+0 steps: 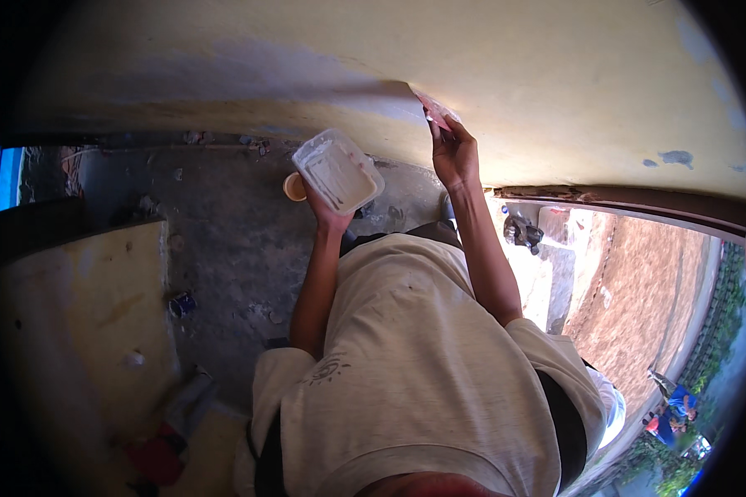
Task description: The person applies plaster to a wall using a spatula, dipping the spatula into a container of plaster and then spreading it onto the wall surface.
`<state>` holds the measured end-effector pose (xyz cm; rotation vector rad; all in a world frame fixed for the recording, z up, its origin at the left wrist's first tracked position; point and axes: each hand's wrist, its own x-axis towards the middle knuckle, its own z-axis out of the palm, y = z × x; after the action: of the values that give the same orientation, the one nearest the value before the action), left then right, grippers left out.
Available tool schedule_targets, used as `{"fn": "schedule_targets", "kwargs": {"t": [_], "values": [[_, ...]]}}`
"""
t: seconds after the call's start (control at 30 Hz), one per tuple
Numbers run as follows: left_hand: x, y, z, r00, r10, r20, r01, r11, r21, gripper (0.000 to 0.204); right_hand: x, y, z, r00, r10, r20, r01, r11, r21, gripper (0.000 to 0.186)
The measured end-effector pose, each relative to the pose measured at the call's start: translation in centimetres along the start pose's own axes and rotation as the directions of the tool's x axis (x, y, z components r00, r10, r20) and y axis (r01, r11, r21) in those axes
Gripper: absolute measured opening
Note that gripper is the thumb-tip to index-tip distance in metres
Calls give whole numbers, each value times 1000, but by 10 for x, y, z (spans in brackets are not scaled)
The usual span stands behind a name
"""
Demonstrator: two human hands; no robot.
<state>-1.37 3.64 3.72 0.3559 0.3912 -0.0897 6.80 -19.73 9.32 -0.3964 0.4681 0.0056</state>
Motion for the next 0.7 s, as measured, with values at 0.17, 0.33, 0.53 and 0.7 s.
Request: {"fn": "schedule_targets", "kwargs": {"t": [0.17,0.33,0.53,0.7], "values": [[2,-1,-8,1000,27,8,-28,999,18,64,-38,2,-4,1000,10,-24,-11,998,-62,19],[-2,6,0,1000,-14,-18,14,1000,11,66,32,66,-103,964,194,-180,-215,971,-105,28],[-1,9,8,1000,-28,2,28,999,47,65,75,76,-96,988,136,-76,-141,988,-58,29],[-1,7,-5,999,1,46,-3,999,44,63,30,14,-4,992,130,-4,-129,991,35,26]]}}
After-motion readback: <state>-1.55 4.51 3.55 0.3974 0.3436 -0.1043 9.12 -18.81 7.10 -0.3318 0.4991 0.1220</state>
